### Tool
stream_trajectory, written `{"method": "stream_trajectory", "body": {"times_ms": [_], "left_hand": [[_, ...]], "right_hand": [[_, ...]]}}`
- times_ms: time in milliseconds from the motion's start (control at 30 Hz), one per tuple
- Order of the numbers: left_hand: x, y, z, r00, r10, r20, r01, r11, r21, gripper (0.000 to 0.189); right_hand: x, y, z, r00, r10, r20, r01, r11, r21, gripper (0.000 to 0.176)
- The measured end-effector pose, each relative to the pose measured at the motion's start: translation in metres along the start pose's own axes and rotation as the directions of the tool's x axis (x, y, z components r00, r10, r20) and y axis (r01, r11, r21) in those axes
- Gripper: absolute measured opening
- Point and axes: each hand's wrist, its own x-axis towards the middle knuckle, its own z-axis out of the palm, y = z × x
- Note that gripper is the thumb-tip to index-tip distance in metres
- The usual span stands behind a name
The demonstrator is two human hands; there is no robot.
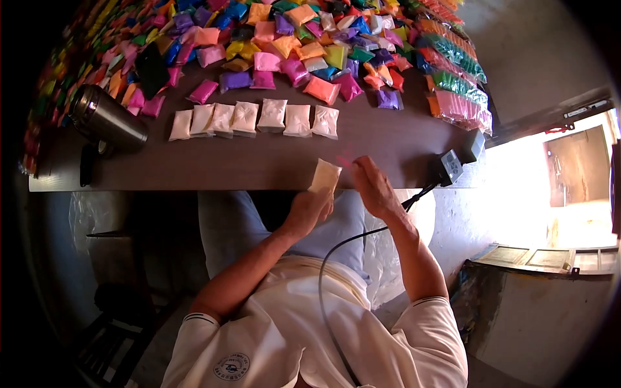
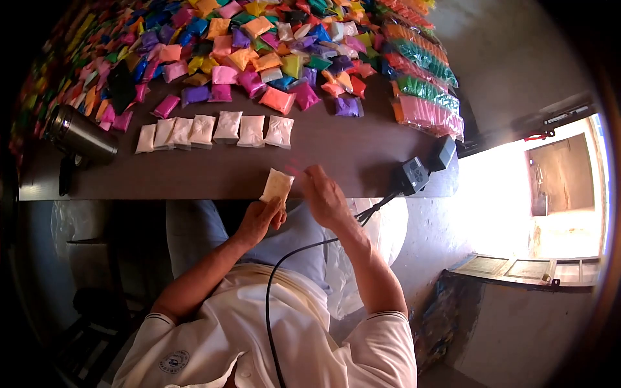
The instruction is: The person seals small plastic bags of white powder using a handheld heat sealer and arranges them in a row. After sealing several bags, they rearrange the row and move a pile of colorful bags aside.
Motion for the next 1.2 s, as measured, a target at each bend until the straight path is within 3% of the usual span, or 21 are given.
{"method": "stream_trajectory", "body": {"times_ms": [233,300,367,433,500,533,800,967,1133,1200], "left_hand": [[-0.001,0.005,0.004,0.998,-0.057,-0.014,0.056,0.996,-0.073,0.046],[0.000,0.002,0.003,0.998,-0.061,-0.006,0.060,0.992,-0.113,0.047],[0.001,-0.004,0.003,0.998,-0.067,0.003,0.067,0.986,-0.153,0.047],[0.002,-0.007,0.003,1.000,-0.030,-0.004,0.029,0.977,-0.211,0.030],[0.003,-0.007,0.000,0.999,-0.032,-0.018,0.030,0.992,-0.121,0.040],[0.003,-0.006,-0.001,0.999,-0.033,-0.033,0.032,0.999,-0.031,0.050],[0.001,0.005,0.007,1.000,0.004,-0.016,-0.004,1.000,-0.012,0.053],[0.004,0.001,0.009,1.000,0.011,-0.026,-0.013,0.999,-0.050,0.055],[0.001,-0.017,-0.002,0.994,-0.041,-0.097,0.049,0.996,0.079,0.056],[-0.006,-0.008,-0.002,0.997,-0.043,-0.069,0.047,0.997,0.055,0.056]], "right_hand": [[-0.013,-0.005,0.018,0.990,-0.075,0.118,0.103,0.962,-0.252,0.019],[-0.013,-0.007,0.022,0.963,-0.269,-0.002,0.254,0.910,-0.329,0.012],[-0.009,-0.006,0.023,0.963,-0.271,-0.013,0.250,0.904,-0.348,0.012],[-0.003,-0.002,0.023,0.962,-0.273,-0.023,0.246,0.897,-0.367,0.011],[0.002,0.007,0.024,0.914,-0.404,-0.044,0.367,0.867,-0.339,0.013],[0.002,0.010,0.023,0.915,-0.401,-0.044,0.365,0.868,-0.337,0.013],[0.013,0.013,0.023,0.991,-0.113,-0.077,0.080,0.936,-0.342,0.020],[0.017,0.015,0.025,0.975,-0.170,-0.145,0.107,0.925,-0.364,0.021],[0.023,0.011,0.018,0.958,-0.128,-0.256,0.026,0.929,-0.369,0.021],[0.018,0.001,0.008,0.992,-0.022,-0.123,0.010,0.995,-0.098,0.022]]}}
